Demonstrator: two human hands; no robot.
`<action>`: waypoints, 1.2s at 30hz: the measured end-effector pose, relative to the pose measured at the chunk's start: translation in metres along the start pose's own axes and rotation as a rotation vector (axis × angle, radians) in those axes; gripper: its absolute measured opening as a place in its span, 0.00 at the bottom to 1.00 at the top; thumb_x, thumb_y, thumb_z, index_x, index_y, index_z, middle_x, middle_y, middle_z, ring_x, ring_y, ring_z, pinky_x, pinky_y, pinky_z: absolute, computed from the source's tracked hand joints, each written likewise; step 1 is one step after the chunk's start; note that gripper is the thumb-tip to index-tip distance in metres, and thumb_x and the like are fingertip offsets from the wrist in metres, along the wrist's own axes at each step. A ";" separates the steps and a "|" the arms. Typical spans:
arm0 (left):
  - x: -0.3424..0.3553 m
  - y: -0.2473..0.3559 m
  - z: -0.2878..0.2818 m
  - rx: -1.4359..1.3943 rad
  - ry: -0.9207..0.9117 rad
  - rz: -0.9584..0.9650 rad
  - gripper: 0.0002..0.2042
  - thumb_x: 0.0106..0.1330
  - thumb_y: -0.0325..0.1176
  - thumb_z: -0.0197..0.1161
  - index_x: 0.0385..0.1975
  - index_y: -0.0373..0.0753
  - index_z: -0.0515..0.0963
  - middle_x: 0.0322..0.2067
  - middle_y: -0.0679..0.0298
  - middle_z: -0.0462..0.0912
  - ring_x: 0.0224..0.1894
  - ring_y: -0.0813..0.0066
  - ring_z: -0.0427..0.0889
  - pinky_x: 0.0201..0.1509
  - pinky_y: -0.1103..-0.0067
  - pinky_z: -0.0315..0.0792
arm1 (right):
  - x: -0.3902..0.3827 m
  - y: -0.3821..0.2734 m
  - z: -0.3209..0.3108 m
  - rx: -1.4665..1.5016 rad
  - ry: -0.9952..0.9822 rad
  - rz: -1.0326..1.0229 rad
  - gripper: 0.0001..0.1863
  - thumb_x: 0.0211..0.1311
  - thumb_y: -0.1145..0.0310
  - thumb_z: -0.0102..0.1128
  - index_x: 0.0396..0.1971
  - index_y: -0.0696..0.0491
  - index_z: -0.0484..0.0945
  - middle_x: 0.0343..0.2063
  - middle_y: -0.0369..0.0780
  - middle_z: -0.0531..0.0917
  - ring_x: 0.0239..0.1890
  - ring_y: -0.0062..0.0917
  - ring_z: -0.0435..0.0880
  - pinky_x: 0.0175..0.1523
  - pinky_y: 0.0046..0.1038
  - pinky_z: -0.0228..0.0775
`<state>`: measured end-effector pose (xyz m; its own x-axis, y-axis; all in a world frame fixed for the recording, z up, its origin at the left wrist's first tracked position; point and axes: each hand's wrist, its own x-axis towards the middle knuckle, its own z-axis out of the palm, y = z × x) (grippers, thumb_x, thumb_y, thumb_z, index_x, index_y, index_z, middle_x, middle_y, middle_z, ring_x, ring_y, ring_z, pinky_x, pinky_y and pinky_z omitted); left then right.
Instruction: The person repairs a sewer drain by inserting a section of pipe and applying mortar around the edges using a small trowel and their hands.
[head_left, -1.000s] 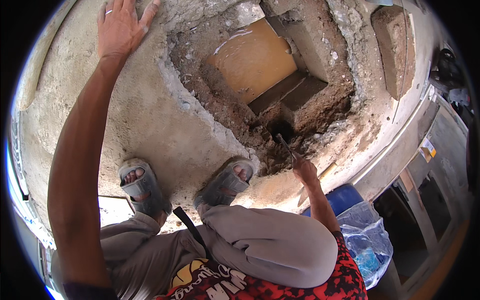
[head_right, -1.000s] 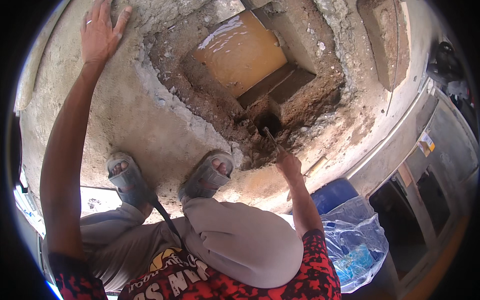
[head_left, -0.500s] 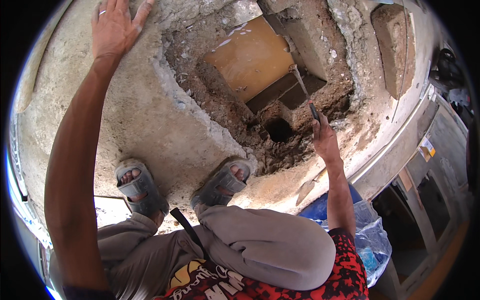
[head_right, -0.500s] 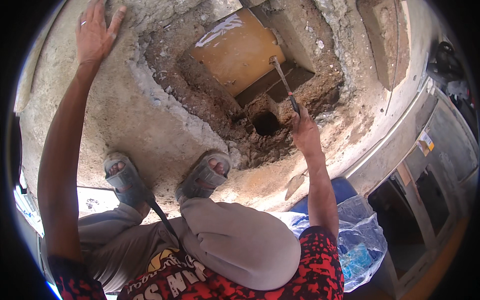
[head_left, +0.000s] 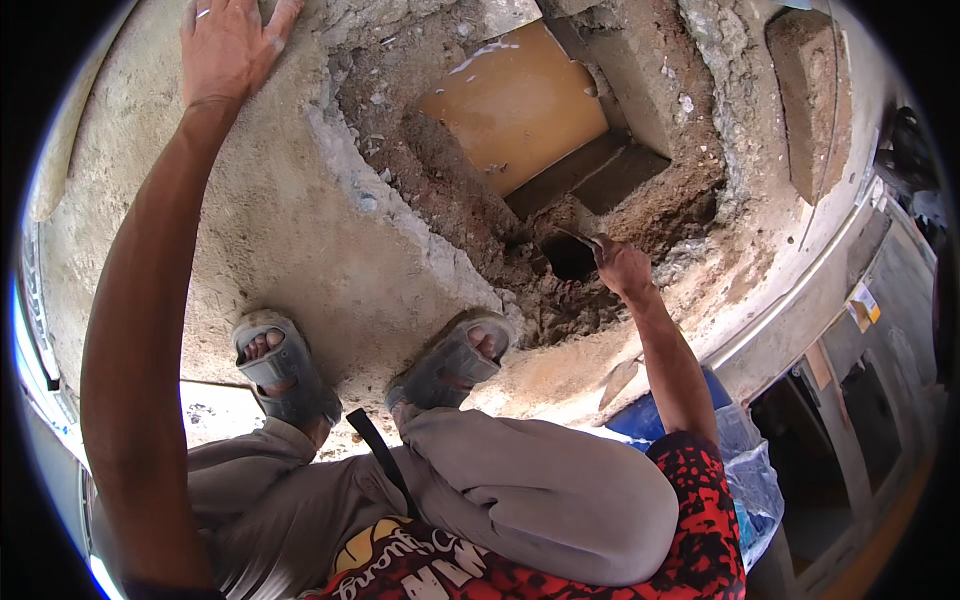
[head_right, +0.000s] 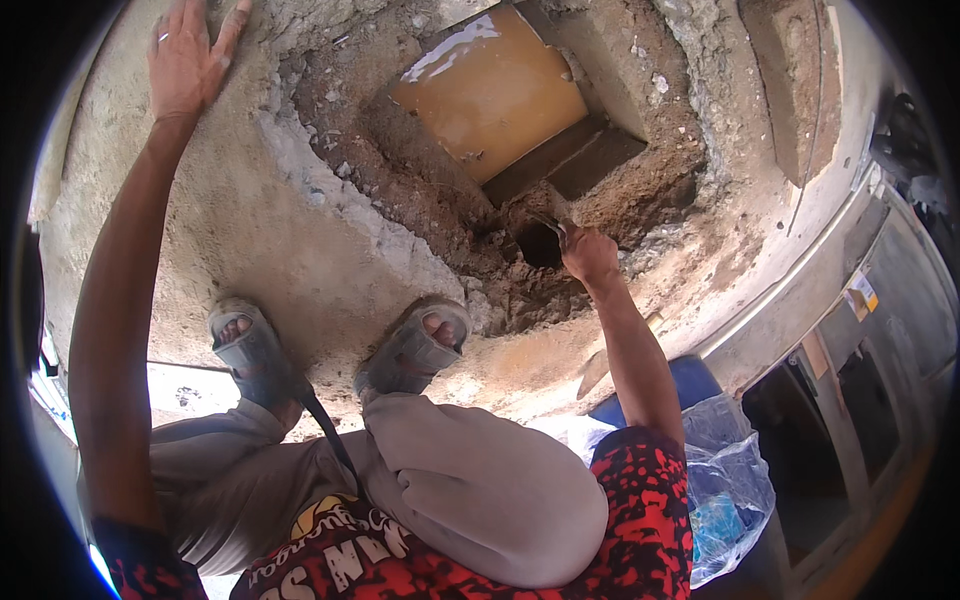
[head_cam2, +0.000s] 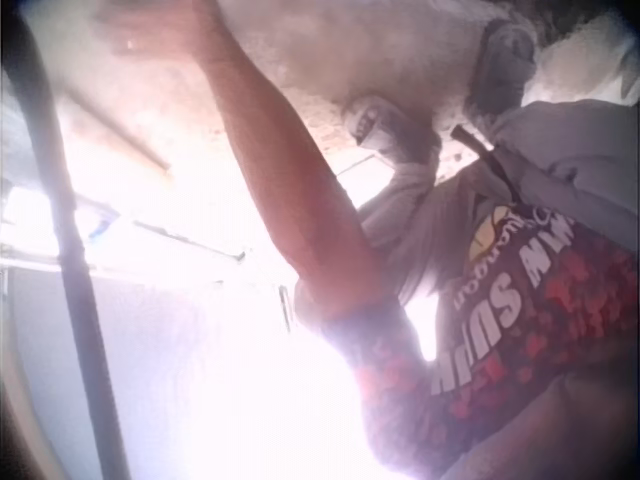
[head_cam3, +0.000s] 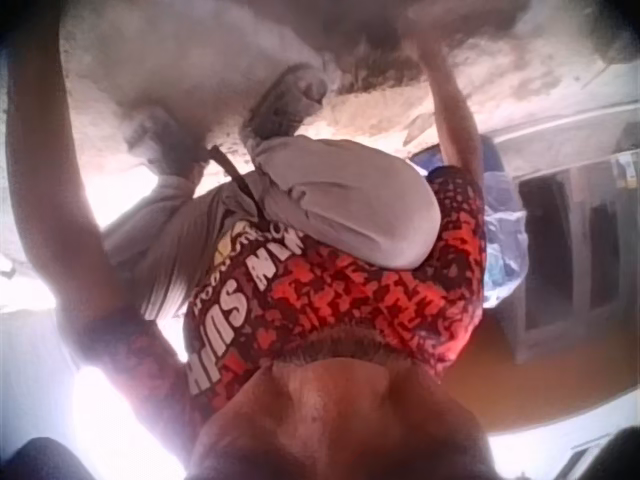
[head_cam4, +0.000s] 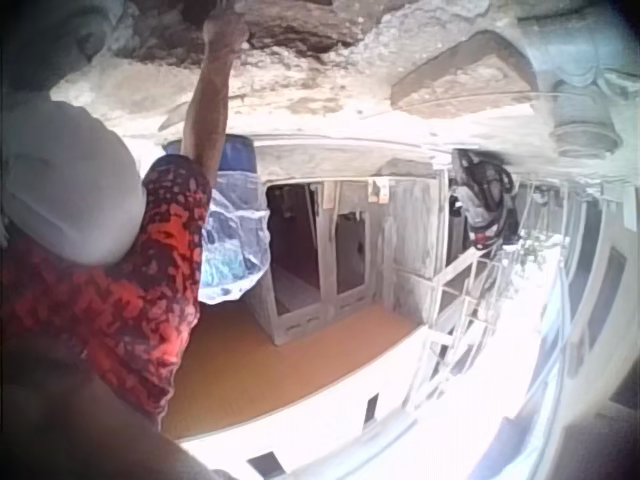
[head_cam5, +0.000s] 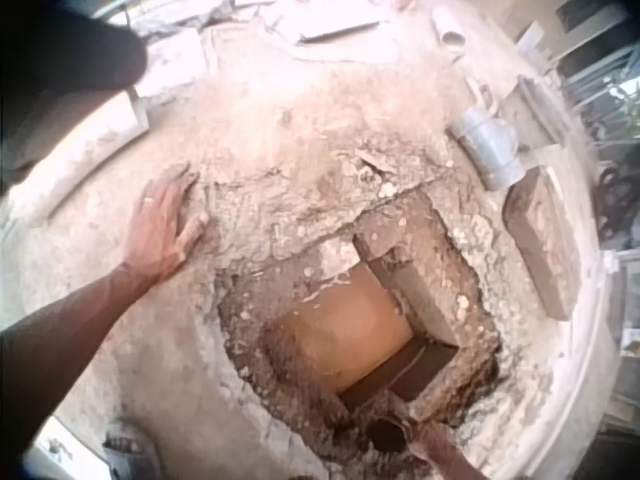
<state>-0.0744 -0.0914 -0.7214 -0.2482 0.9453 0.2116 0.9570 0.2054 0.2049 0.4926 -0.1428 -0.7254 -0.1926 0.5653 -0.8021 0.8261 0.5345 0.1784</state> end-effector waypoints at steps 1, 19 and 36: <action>0.003 -0.004 -0.002 -0.004 -0.004 -0.001 0.29 0.62 0.42 0.60 0.62 0.36 0.65 0.63 0.49 0.65 0.66 0.50 0.61 0.71 0.61 0.52 | 0.002 -0.004 -0.004 0.097 0.077 -0.006 0.15 0.67 0.55 0.48 0.43 0.45 0.80 0.30 0.48 0.84 0.31 0.44 0.85 0.36 0.44 0.79; 0.004 -0.005 -0.004 0.022 0.029 0.030 0.27 0.63 0.41 0.59 0.60 0.34 0.66 0.61 0.48 0.67 0.63 0.48 0.64 0.69 0.61 0.56 | 0.024 0.003 0.002 0.351 0.134 -0.039 0.16 0.69 0.57 0.49 0.35 0.51 0.81 0.33 0.46 0.85 0.37 0.36 0.86 0.39 0.38 0.79; 0.000 -0.012 -0.005 0.055 0.000 0.008 0.27 0.64 0.42 0.58 0.60 0.33 0.66 0.62 0.48 0.67 0.65 0.49 0.63 0.70 0.62 0.55 | 0.002 -0.014 -0.105 0.225 -0.011 -0.037 0.12 0.65 0.64 0.50 0.39 0.51 0.81 0.31 0.52 0.84 0.35 0.48 0.85 0.42 0.44 0.79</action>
<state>-0.0864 -0.0949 -0.7192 -0.2410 0.9468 0.2134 0.9657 0.2119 0.1503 0.4250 -0.0835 -0.6698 -0.2200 0.5407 -0.8119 0.9161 0.4005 0.0185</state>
